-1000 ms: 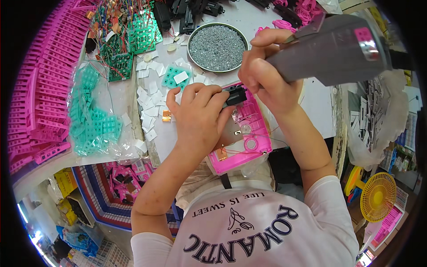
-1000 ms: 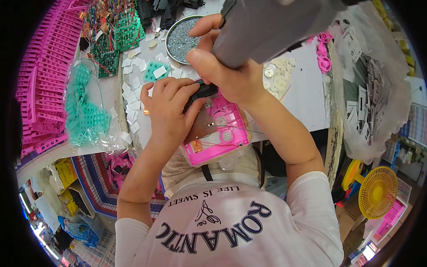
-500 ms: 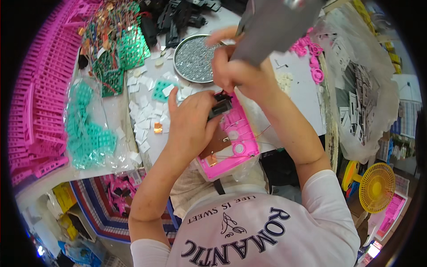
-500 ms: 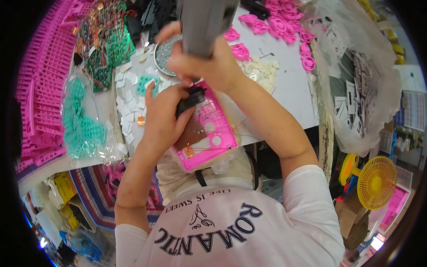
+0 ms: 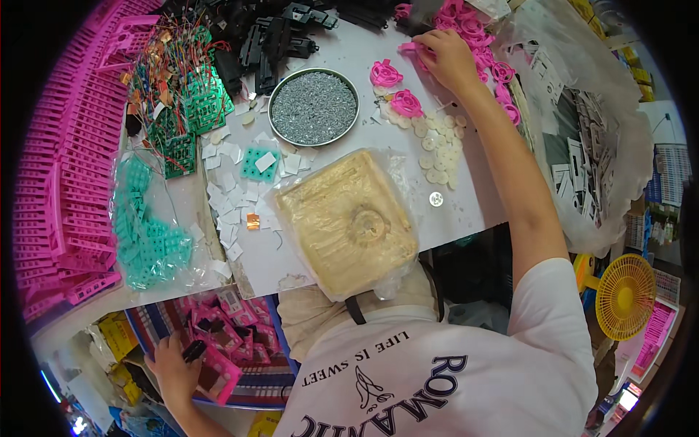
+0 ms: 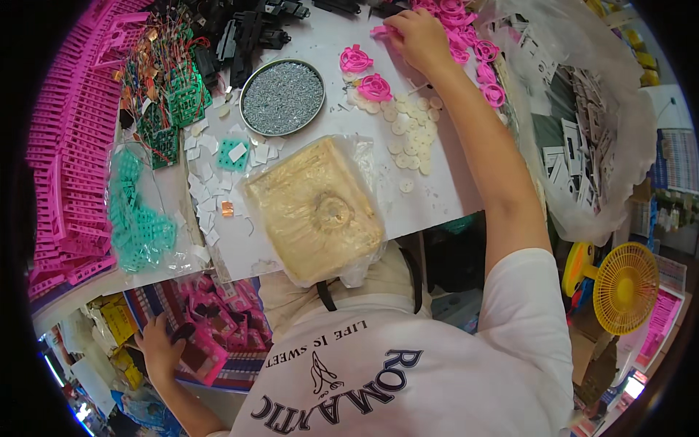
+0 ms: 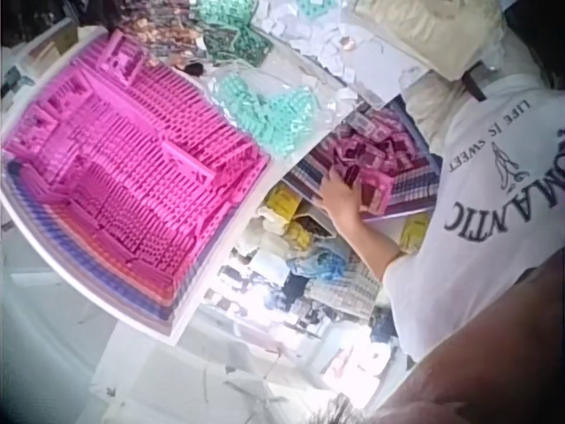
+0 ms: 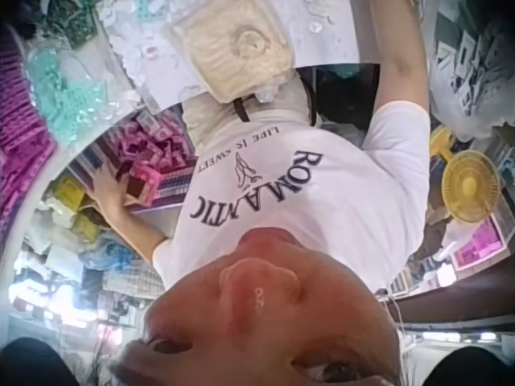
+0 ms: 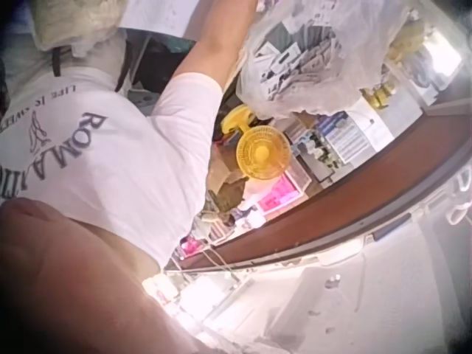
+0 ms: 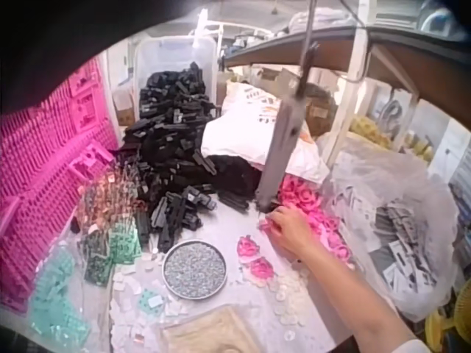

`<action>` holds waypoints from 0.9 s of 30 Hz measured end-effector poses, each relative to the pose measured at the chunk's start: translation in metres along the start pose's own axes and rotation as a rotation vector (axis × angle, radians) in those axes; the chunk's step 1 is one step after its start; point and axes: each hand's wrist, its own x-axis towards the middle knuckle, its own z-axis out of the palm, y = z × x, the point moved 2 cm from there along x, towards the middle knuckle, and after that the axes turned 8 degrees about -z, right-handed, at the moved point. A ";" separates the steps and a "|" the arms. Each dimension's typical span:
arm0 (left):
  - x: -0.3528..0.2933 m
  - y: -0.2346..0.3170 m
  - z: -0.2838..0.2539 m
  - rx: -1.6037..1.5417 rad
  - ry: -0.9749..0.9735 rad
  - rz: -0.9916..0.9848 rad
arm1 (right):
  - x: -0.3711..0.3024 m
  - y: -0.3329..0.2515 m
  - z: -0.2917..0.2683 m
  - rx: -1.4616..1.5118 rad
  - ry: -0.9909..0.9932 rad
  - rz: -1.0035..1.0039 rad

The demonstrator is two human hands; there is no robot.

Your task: Assembling small decorative parts and components into a plastic frame using a glue gun.

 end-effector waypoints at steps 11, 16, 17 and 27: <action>0.000 0.245 -0.055 -1.310 -0.157 0.655 | -0.067 -0.177 -0.124 1.190 -0.543 -0.024; 0.001 0.301 -0.056 -1.416 -0.602 0.706 | -0.080 -0.234 -0.144 0.801 -0.097 -0.039; -0.003 0.301 -0.052 -1.496 -0.669 0.660 | -0.086 -0.232 -0.141 0.758 -0.075 -0.040; -0.001 0.290 -0.036 -0.880 0.381 1.019 | -0.096 -0.228 -0.078 0.453 -0.186 -0.244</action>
